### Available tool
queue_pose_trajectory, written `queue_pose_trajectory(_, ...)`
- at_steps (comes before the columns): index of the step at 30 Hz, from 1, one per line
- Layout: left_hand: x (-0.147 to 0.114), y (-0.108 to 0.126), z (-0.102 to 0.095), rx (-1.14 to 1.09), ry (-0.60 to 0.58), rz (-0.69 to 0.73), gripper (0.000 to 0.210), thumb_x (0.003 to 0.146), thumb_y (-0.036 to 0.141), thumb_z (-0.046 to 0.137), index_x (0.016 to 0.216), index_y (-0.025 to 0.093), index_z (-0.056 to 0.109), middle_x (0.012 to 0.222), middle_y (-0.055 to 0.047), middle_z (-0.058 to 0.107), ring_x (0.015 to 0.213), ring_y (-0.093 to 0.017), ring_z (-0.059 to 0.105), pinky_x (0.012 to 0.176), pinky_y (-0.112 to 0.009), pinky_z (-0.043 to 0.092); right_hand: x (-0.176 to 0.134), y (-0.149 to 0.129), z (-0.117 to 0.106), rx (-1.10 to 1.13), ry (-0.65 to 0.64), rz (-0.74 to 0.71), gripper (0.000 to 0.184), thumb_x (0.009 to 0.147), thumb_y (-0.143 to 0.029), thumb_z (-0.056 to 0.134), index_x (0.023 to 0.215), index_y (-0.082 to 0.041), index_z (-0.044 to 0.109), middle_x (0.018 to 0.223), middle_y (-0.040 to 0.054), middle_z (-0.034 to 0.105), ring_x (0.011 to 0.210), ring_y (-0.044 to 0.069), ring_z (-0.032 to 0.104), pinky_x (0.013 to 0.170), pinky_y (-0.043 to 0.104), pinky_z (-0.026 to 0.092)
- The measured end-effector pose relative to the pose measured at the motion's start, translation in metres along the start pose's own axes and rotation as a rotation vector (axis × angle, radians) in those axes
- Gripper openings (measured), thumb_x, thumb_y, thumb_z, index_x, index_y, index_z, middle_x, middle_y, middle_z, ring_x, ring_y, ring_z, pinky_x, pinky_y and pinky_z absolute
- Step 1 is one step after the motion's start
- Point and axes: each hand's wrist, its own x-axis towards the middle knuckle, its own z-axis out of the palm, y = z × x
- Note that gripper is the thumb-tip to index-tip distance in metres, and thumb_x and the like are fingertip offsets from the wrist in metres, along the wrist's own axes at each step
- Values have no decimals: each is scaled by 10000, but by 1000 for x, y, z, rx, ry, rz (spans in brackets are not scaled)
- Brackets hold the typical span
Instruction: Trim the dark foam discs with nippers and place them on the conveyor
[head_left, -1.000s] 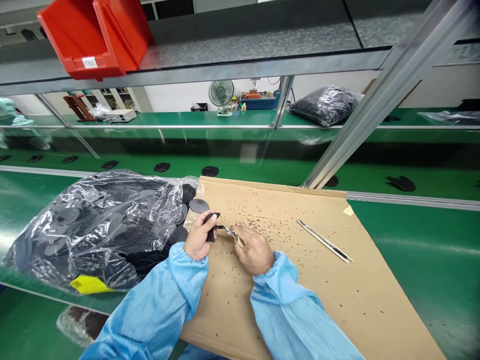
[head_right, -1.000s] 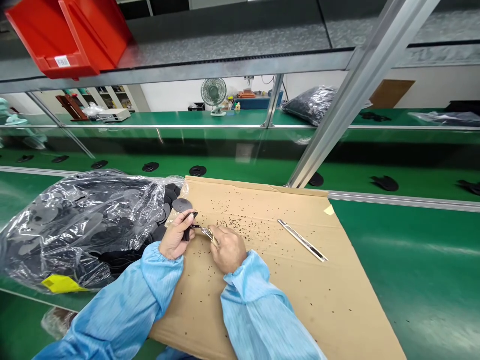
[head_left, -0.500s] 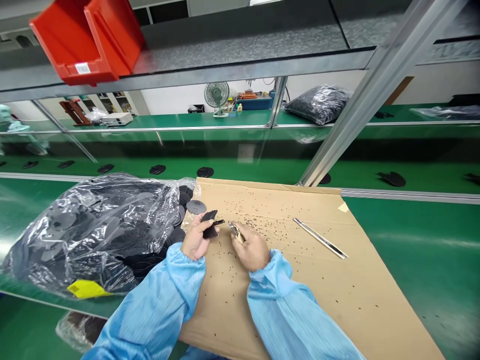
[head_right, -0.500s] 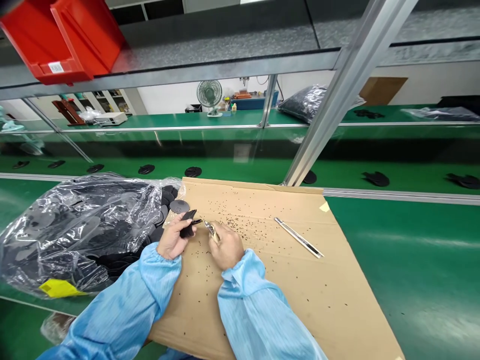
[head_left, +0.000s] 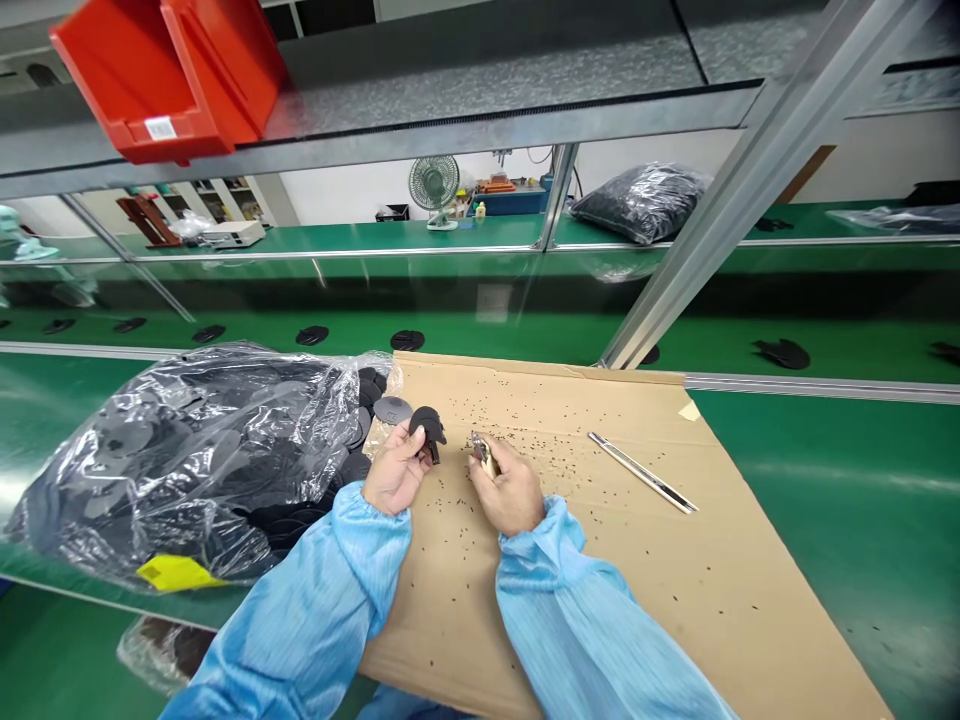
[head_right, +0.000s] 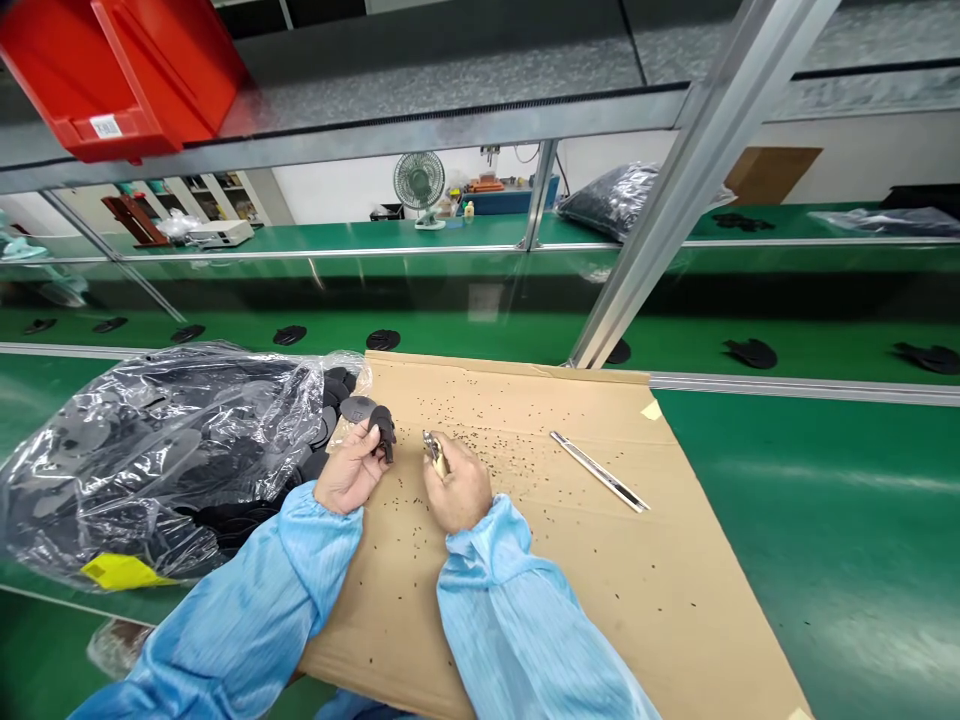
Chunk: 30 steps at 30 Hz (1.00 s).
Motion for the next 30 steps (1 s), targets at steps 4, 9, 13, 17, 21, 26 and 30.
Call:
queue_pose_trajectory(4, -1, 2, 3, 10, 25, 2, 400, 674, 207, 770, 1018, 194, 567, 854, -36, 641, 707, -158, 617, 564, -247, 475, 0, -1, 0, -2, -7, -17, 278, 814, -245, 504, 1052, -206, 641, 867, 48, 652, 795, 206, 608, 734, 311, 476)
queue_pose_trajectory(9, -2, 5, 3, 8, 85, -78, 344, 701, 207, 748, 997, 187, 573, 750, 1, 577, 586, -101, 555, 431, -168, 365, -1, -3, 0, -51, -36, -109, 283, 820, -226, 492, 1070, -206, 622, 869, 51, 648, 800, 206, 601, 744, 314, 480)
queue_pose_trajectory(13, -1, 6, 0, -67, 17, -178, 225, 741, 164, 690, 941, 163, 586, 717, 4, 528, 537, -69, 479, 391, -144, 301, -4, -5, 3, -167, -123, -256, 311, 834, -219, 483, 1120, -184, 601, 890, 77, 642, 828, 228, 586, 774, 346, 477)
queue_pose_trajectory(17, -2, 5, -1, -73, -13, -230, 206, 754, 156, 667, 950, 147, 602, 716, -6, 517, 515, -62, 439, 376, -140, 278, -5, -6, 4, -267, -220, -315, 351, 835, -207, 485, 1168, -157, 584, 918, 102, 639, 854, 251, 577, 809, 374, 466)
queue_pose_trajectory(21, -3, 3, 0, -49, -23, -237, 233, 733, 154, 682, 951, 150, 600, 713, -5, 514, 508, -66, 431, 372, -142, 269, -5, -8, 4, -315, -292, -300, 361, 828, -203, 496, 1173, -145, 584, 937, 108, 640, 863, 253, 573, 816, 370, 466)
queue_pose_trajectory(26, -5, 2, 0, 16, -63, -219, 269, 719, 193, 701, 963, 154, 592, 708, -6, 509, 508, -66, 428, 369, -136, 252, -5, -9, 5, -340, -354, -280, 360, 823, -201, 510, 1171, -148, 585, 922, 100, 642, 853, 248, 580, 800, 355, 472)
queue_pose_trajectory(30, -5, 1, 0, 50, -82, -207, 277, 702, 208, 709, 949, 156, 595, 696, -5, 503, 498, -66, 425, 367, -136, 234, -4, -12, 3, -347, -406, -261, 336, 815, -180, 525, 1142, -152, 596, 902, 91, 642, 831, 240, 589, 779, 341, 466)
